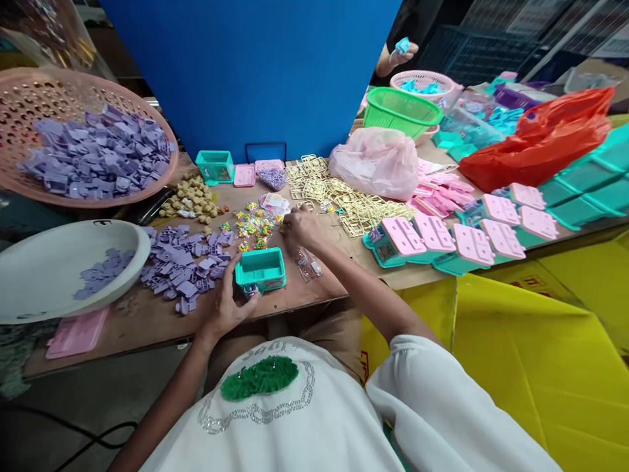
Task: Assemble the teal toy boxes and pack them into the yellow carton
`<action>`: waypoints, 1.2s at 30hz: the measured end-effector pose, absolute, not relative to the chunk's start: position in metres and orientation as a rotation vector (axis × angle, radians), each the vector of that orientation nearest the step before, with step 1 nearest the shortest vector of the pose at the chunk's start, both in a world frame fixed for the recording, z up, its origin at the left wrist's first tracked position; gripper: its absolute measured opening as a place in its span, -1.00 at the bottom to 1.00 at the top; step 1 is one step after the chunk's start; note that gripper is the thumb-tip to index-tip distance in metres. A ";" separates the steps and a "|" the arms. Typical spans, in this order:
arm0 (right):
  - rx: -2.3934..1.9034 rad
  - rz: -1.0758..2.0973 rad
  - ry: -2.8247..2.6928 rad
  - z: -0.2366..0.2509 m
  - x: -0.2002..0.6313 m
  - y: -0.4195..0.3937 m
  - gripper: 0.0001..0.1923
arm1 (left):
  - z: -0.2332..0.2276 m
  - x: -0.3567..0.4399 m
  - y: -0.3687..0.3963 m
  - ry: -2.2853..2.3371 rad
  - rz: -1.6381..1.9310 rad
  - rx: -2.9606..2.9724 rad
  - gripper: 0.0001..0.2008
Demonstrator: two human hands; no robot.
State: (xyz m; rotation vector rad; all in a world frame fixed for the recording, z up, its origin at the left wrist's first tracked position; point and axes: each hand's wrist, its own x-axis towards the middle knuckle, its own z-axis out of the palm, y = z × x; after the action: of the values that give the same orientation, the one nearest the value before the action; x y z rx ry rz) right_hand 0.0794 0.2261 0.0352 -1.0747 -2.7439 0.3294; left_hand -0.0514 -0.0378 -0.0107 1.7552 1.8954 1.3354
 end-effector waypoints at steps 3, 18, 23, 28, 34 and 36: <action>-0.985 0.501 -2.513 0.042 0.095 0.224 -0.85 | -0.012 -0.051 -0.039 1.886 1.350 1.745 -0.12; -1.046 0.477 -2.568 0.054 0.043 0.246 -0.78 | -0.023 -0.037 -0.042 1.943 1.453 1.687 -0.18; -1.173 0.422 -2.622 0.049 0.000 0.302 -0.87 | -0.024 -0.037 -0.043 1.954 1.445 1.711 -0.19; -1.175 0.483 -2.605 0.036 -0.004 0.314 -0.86 | -0.022 -0.040 -0.043 1.925 1.438 1.724 -0.20; -1.086 0.601 -2.495 0.030 0.006 0.322 -0.84 | -0.022 -0.040 -0.043 1.923 1.415 1.678 -0.18; -1.064 0.615 -2.418 0.032 0.007 0.323 -0.81 | -0.022 -0.040 -0.043 1.918 1.423 1.683 -0.18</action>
State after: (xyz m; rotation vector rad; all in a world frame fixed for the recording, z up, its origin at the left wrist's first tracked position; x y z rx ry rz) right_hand 0.0070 0.3230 0.0321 -1.0639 -2.4181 0.6153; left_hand -0.0399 -0.0431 -0.0222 1.6834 1.9177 1.4230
